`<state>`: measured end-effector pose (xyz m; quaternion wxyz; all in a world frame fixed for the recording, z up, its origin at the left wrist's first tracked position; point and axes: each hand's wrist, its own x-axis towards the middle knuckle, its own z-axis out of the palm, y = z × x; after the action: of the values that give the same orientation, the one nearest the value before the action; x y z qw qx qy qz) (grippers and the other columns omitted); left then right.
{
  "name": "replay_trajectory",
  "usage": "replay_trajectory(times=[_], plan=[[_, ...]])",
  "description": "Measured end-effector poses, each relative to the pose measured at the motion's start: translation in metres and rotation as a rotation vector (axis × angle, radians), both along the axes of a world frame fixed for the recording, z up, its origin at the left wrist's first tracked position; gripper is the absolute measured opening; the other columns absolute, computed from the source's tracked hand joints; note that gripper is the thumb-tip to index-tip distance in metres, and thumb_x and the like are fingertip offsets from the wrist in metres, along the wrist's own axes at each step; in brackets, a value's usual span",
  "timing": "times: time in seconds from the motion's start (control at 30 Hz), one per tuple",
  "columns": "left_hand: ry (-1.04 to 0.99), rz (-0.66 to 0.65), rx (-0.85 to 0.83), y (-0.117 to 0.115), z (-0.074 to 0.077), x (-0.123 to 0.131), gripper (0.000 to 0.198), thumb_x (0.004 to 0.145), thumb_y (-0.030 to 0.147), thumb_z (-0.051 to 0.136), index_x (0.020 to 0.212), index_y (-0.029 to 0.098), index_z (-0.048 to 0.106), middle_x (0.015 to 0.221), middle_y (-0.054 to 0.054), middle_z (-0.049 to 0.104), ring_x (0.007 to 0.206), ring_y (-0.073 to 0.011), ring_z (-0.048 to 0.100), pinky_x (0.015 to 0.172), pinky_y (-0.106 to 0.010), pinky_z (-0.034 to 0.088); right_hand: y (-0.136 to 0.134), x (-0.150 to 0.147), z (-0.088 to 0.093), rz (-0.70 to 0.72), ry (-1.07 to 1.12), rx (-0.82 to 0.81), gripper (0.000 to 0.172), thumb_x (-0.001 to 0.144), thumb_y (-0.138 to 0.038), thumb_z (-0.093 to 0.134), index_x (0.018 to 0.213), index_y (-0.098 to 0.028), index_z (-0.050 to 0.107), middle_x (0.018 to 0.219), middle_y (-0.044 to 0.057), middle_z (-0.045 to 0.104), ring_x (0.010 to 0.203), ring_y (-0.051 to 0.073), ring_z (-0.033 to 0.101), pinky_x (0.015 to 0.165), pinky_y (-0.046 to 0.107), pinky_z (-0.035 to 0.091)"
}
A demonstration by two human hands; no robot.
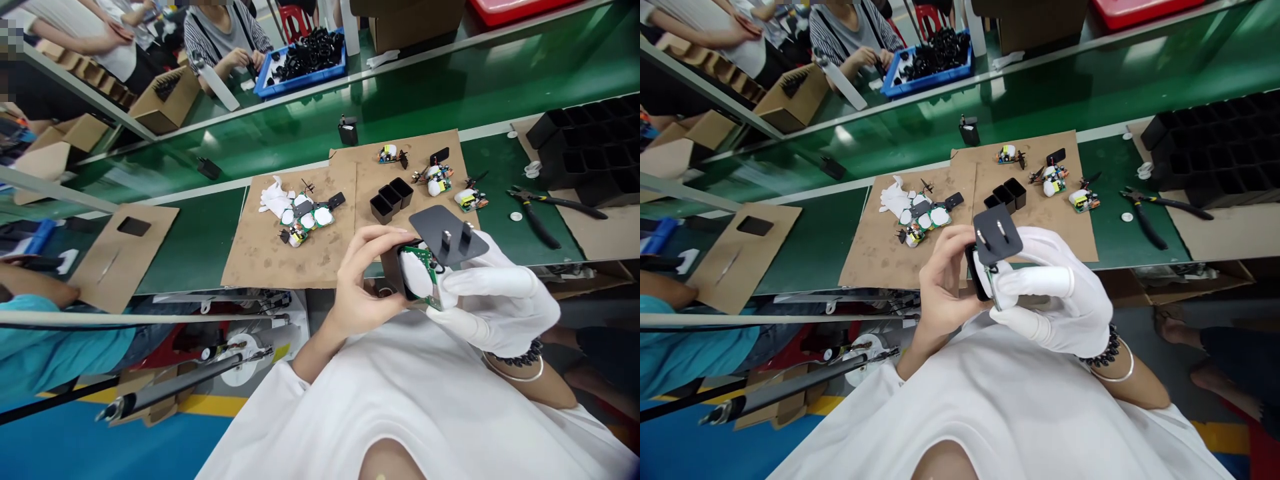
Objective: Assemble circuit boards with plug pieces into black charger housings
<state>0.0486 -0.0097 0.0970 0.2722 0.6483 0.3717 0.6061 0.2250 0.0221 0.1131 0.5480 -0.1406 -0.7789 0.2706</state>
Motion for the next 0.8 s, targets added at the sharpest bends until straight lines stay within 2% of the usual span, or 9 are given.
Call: replay_trajectory(times=[0.1, 0.23, 0.33, 0.4, 0.5, 0.57, 0.7, 0.8], plan=[[0.002, -0.005, 0.001, 0.000, -0.001, 0.000, 0.052, 0.074, 0.028, 0.079, 0.124, 0.026, 0.062, 0.119, -0.007, 0.061, 0.115, -0.0233, 0.058, 0.101, -0.038, 0.049, 0.000, 0.002, 0.000, -0.016, 0.004, 0.015, 0.044, 0.070, -0.006, 0.076, 0.108, -0.023, 0.062, 0.115, 0.007, 0.070, 0.112, 0.025, 0.065, 0.096, 0.045, 0.055], [-0.004, 0.012, -0.017, 0.002, -0.008, -0.001, 0.052, 0.074, 0.027, 0.078, 0.124, 0.025, 0.061, 0.121, -0.007, 0.060, 0.116, -0.0234, 0.058, 0.101, -0.038, 0.048, -0.001, 0.001, 0.001, -0.089, -0.121, 0.031, 0.037, 0.075, -0.010, 0.075, 0.106, -0.026, 0.063, 0.119, 0.007, 0.069, 0.117, 0.025, 0.063, 0.099, 0.048, 0.054], [0.013, 0.055, -0.051, 0.004, -0.015, -0.001, 0.051, 0.075, 0.028, 0.078, 0.123, 0.023, 0.061, 0.120, -0.007, 0.061, 0.114, -0.0233, 0.059, 0.100, -0.038, 0.048, 0.001, -0.003, -0.003, -0.171, -0.195, 0.061, 0.037, 0.077, -0.012, 0.075, 0.108, -0.029, 0.062, 0.128, 0.006, 0.065, 0.126, 0.026, 0.059, 0.104, 0.051, 0.052], [0.043, 0.093, -0.073, 0.008, -0.022, -0.001, 0.053, 0.073, 0.030, 0.079, 0.122, 0.022, 0.061, 0.119, -0.008, 0.063, 0.113, -0.0235, 0.060, 0.100, -0.039, 0.049, 0.004, -0.005, -0.010, -0.190, -0.237, 0.021, 0.033, 0.079, -0.013, 0.073, 0.107, -0.029, 0.063, 0.136, 0.005, 0.062, 0.132, 0.026, 0.056, 0.107, 0.052, 0.051], [0.091, 0.136, -0.110, 0.019, -0.042, -0.001, 0.056, 0.069, 0.031, 0.082, 0.121, 0.021, 0.061, 0.121, -0.008, 0.066, 0.115, -0.0245, 0.062, 0.102, -0.040, 0.048, 0.011, -0.003, -0.029, -0.187, -0.267, -0.108, 0.029, 0.082, -0.018, 0.071, 0.108, -0.028, 0.066, 0.145, 0.005, 0.055, 0.137, 0.027, 0.050, 0.111, 0.049, 0.049], [0.099, 0.159, -0.180, 0.030, -0.063, 0.000, 0.059, 0.066, 0.032, 0.085, 0.120, 0.020, 0.062, 0.121, -0.009, 0.068, 0.116, -0.0256, 0.063, 0.103, -0.041, 0.049, 0.015, 0.001, -0.047, -0.206, -0.265, -0.216, 0.036, 0.082, -0.023, 0.073, 0.117, -0.027, 0.064, 0.149, 0.007, 0.051, 0.138, 0.029, 0.049, 0.112, 0.049, 0.047], [0.113, 0.209, -0.373, 0.046, -0.108, 0.008, 0.062, 0.066, 0.033, 0.086, 0.121, 0.019, 0.061, 0.124, -0.012, 0.068, 0.116, -0.0283, 0.064, 0.104, -0.045, 0.049, 0.015, 0.004, -0.090, -0.435, -0.260, -0.308, 0.045, 0.087, -0.030, 0.068, 0.131, -0.024, 0.060, 0.148, 0.012, 0.052, 0.136, 0.029, 0.051, 0.114, 0.049, 0.045], [0.173, 0.257, -0.445, 0.049, -0.127, 0.020, 0.054, 0.072, 0.030, 0.080, 0.121, 0.020, 0.059, 0.122, -0.012, 0.068, 0.113, -0.0288, 0.065, 0.101, -0.047, 0.050, 0.012, -0.006, -0.121, -0.565, -0.420, -0.270, 0.043, 0.090, -0.031, 0.063, 0.132, -0.023, 0.061, 0.147, 0.013, 0.053, 0.131, 0.030, 0.056, 0.108, 0.044, 0.051]])
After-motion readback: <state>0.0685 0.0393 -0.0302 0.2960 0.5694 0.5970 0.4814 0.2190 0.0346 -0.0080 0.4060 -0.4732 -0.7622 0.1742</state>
